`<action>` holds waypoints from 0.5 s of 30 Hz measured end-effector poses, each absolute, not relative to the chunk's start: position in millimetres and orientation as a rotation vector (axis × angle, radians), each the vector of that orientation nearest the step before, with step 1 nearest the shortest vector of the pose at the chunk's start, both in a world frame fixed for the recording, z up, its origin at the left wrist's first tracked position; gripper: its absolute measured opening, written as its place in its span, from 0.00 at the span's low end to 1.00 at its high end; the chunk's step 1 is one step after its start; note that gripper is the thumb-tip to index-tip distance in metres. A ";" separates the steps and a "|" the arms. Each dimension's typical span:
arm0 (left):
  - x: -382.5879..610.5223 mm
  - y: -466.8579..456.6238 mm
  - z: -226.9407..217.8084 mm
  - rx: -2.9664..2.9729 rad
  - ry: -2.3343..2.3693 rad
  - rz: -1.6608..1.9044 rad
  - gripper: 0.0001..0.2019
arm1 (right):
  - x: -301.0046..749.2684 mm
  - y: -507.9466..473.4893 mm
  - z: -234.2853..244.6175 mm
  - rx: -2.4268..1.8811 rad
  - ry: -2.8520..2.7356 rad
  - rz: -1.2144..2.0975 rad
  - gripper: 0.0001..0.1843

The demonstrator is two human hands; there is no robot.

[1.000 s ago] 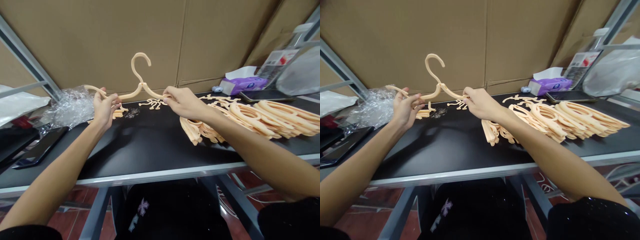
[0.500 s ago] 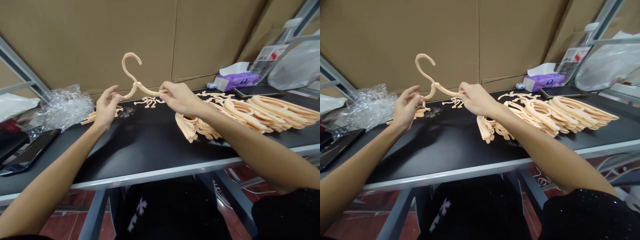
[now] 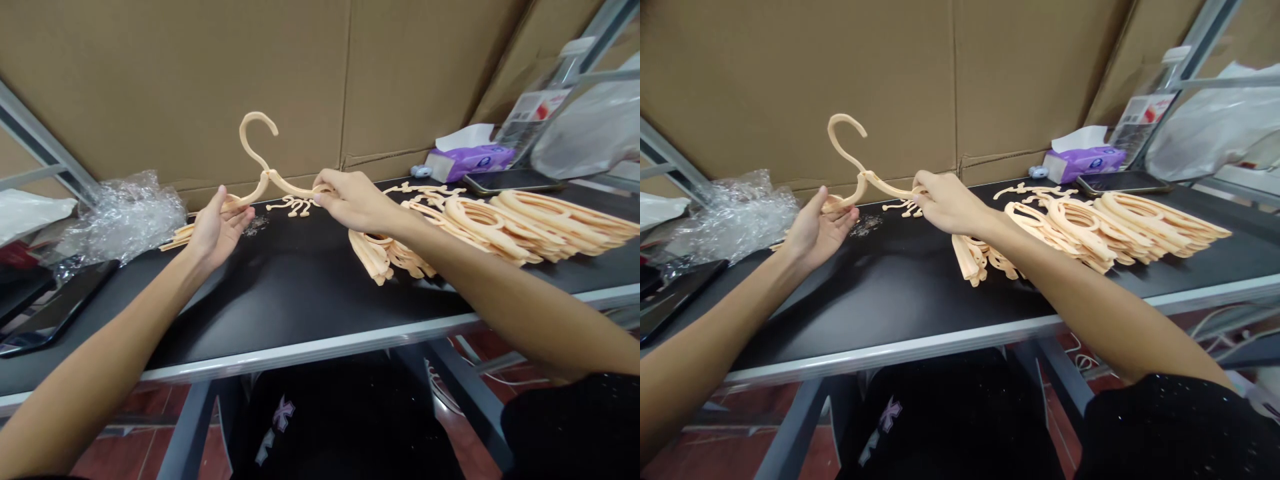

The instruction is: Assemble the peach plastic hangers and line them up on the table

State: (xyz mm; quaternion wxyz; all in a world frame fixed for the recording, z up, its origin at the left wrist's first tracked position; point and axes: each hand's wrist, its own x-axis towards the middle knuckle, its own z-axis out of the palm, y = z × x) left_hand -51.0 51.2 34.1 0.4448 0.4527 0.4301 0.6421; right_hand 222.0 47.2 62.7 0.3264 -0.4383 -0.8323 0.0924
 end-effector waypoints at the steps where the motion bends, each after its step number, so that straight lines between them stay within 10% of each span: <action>1: -49.4 50.0 33.7 1.115 1.069 1.583 0.17 | 221.7 46.7 62.5 -1.149 -2.194 0.234 0.08; 15: -55.9 51.0 38.5 1.139 1.149 1.698 0.17 | 226.3 47.5 67.0 -1.128 -2.203 0.219 0.15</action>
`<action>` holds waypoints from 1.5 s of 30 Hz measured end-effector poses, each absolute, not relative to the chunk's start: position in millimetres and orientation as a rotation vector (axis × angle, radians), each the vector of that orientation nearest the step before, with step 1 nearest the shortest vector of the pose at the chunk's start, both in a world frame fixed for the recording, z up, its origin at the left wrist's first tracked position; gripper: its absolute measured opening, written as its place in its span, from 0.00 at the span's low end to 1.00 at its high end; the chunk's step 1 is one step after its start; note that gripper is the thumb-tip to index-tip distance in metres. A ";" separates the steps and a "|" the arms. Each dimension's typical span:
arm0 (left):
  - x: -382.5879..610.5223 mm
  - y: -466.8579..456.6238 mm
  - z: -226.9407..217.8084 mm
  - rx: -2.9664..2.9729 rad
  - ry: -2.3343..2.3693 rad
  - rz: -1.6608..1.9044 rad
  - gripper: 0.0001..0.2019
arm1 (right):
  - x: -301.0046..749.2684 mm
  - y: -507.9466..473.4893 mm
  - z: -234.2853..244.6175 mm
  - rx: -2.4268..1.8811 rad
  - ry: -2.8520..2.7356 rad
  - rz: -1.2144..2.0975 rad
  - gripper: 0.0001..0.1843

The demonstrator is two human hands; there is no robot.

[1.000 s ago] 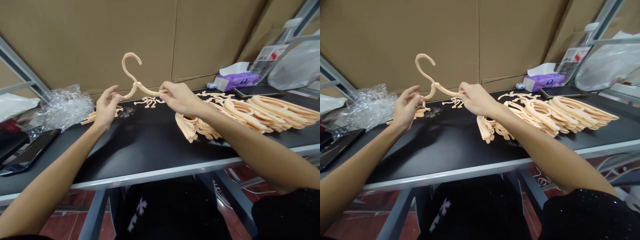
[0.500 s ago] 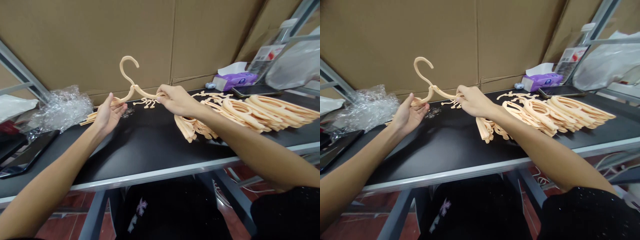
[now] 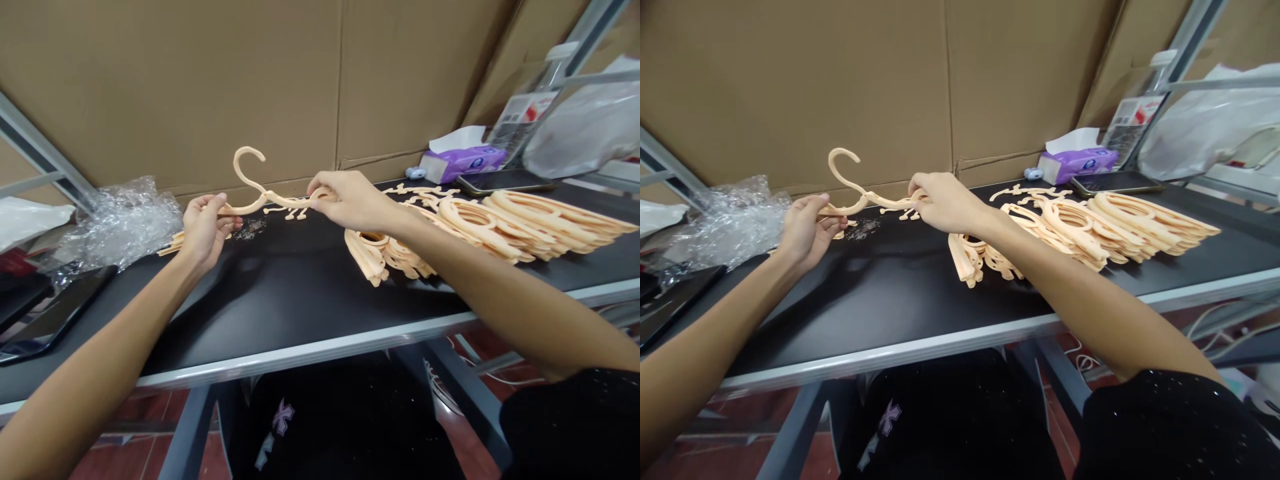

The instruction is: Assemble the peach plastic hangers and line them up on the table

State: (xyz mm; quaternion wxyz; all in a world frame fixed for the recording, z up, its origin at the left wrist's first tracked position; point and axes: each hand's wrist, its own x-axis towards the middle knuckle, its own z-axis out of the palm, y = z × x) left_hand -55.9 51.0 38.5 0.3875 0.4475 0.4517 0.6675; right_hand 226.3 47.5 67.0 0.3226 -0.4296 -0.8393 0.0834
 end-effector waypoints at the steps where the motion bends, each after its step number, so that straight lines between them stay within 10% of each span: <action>1: -55.2 50.5 38.9 1.143 1.154 1.714 0.18 | 226.6 47.1 67.4 -1.133 -2.204 0.237 0.15; 45: -15.5 12.3 29.0 1.494 1.116 1.129 0.21 | 201.7 25.7 52.3 -0.845 -2.480 0.438 0.11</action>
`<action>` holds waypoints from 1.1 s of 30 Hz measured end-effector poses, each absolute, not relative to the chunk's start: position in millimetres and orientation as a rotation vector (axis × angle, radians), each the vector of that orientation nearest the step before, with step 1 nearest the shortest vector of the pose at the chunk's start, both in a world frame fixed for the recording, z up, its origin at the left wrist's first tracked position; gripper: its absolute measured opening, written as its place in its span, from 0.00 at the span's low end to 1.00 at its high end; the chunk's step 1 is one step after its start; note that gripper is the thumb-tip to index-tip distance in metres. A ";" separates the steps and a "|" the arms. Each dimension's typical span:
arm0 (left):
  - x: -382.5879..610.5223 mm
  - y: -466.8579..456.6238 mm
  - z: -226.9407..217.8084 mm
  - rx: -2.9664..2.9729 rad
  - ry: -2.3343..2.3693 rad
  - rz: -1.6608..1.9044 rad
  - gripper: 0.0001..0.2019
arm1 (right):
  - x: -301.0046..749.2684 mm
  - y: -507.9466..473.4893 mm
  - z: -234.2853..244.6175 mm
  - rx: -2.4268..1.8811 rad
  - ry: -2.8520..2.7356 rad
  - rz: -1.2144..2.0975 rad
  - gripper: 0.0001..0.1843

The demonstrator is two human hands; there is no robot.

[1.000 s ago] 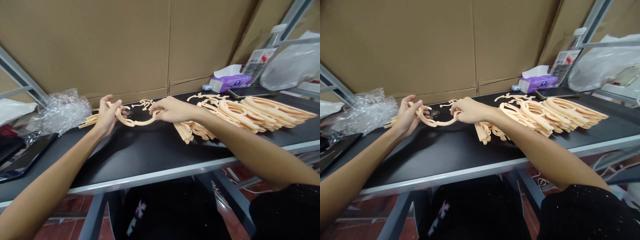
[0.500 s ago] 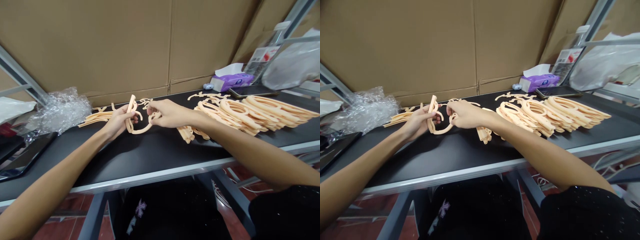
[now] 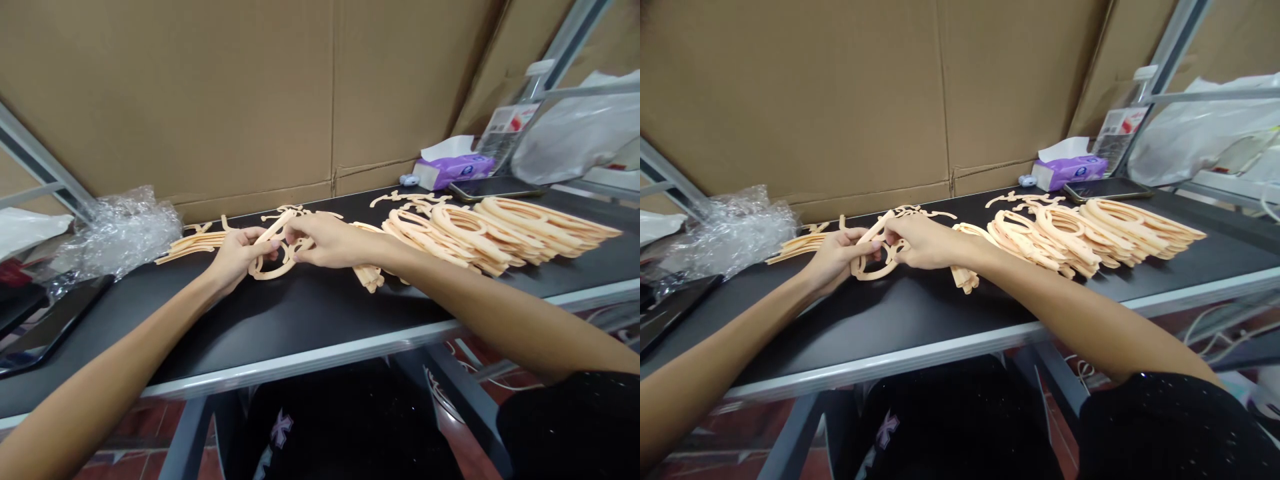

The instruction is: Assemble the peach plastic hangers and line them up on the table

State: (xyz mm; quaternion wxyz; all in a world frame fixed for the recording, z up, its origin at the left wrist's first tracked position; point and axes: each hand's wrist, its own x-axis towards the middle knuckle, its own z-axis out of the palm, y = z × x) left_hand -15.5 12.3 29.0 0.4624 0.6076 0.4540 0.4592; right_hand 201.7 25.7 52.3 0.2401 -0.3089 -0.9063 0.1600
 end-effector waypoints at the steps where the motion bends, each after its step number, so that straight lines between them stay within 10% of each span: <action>1: -15.7 12.4 28.9 1.490 1.132 1.128 0.22 | 201.5 25.8 51.6 -0.837 -2.484 0.436 0.12; 33: -21.5 17.7 33.8 1.843 1.317 1.050 0.26 | 197.8 13.0 48.9 -0.699 -2.636 -0.213 0.24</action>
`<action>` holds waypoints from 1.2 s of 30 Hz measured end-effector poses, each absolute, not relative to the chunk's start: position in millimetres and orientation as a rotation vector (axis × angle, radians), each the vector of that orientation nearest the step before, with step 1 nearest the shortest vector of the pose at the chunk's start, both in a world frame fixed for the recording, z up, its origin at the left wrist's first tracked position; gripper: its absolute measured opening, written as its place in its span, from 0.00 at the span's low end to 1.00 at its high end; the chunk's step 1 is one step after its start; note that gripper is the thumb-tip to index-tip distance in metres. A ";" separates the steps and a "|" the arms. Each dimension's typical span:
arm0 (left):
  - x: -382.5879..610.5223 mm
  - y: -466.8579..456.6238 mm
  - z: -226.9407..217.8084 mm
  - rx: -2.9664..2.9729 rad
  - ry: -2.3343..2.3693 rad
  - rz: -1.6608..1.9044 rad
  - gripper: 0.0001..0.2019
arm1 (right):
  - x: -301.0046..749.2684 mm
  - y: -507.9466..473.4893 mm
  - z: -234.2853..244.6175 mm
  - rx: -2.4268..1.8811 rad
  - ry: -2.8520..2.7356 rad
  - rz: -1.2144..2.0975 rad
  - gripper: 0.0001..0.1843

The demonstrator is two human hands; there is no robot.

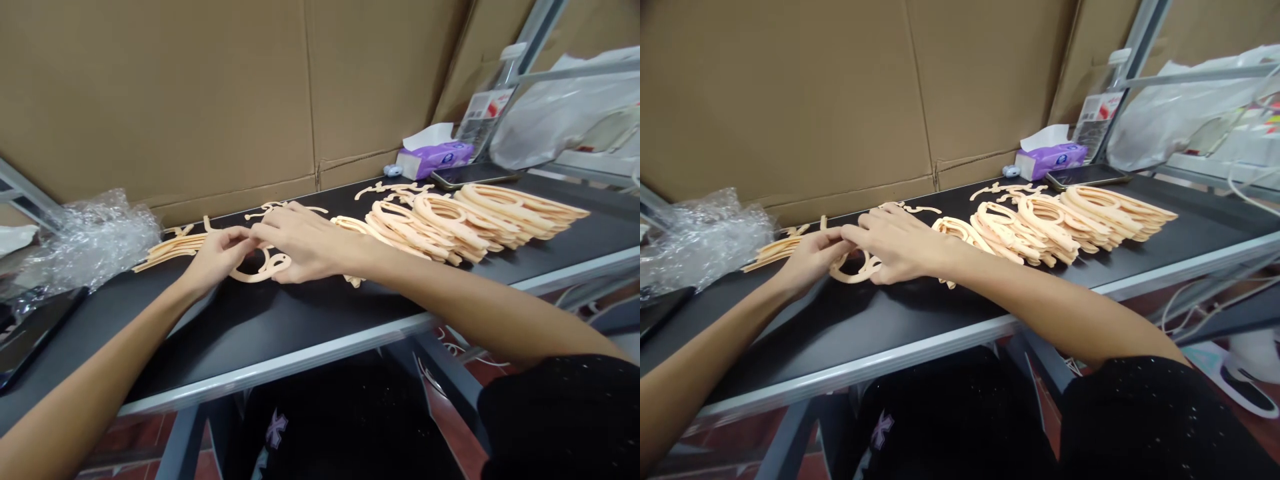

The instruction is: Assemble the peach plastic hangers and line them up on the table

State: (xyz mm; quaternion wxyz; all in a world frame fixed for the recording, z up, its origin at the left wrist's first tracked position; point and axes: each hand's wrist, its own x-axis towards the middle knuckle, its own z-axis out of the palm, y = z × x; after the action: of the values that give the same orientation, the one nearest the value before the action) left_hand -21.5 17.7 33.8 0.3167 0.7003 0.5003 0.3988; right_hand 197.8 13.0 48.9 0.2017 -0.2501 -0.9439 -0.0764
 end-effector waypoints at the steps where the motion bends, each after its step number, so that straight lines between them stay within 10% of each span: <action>1: -22.4 19.5 33.7 1.811 1.302 1.109 0.27 | 199.2 13.0 52.2 -0.738 -2.625 -0.230 0.24; 8: -27.0 29.0 28.4 1.663 1.300 1.403 0.25 | 252.8 3.7 95.1 -1.195 -2.342 -0.160 0.23; 16: 9.7 -5.6 31.7 2.254 1.309 0.908 0.17 | 301.9 -14.2 94.4 -1.708 -2.260 -0.224 0.28; 36: 68.5 0.6 17.9 2.510 0.985 0.656 0.10 | 270.5 -32.6 92.0 -1.783 -2.516 -0.451 0.29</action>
State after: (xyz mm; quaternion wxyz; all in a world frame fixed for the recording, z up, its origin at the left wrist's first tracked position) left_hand 68.5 0.6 17.9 0.1823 0.8893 0.3491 0.2324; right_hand 270.5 -32.6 92.0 0.0125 -0.5722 -0.8072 -0.1447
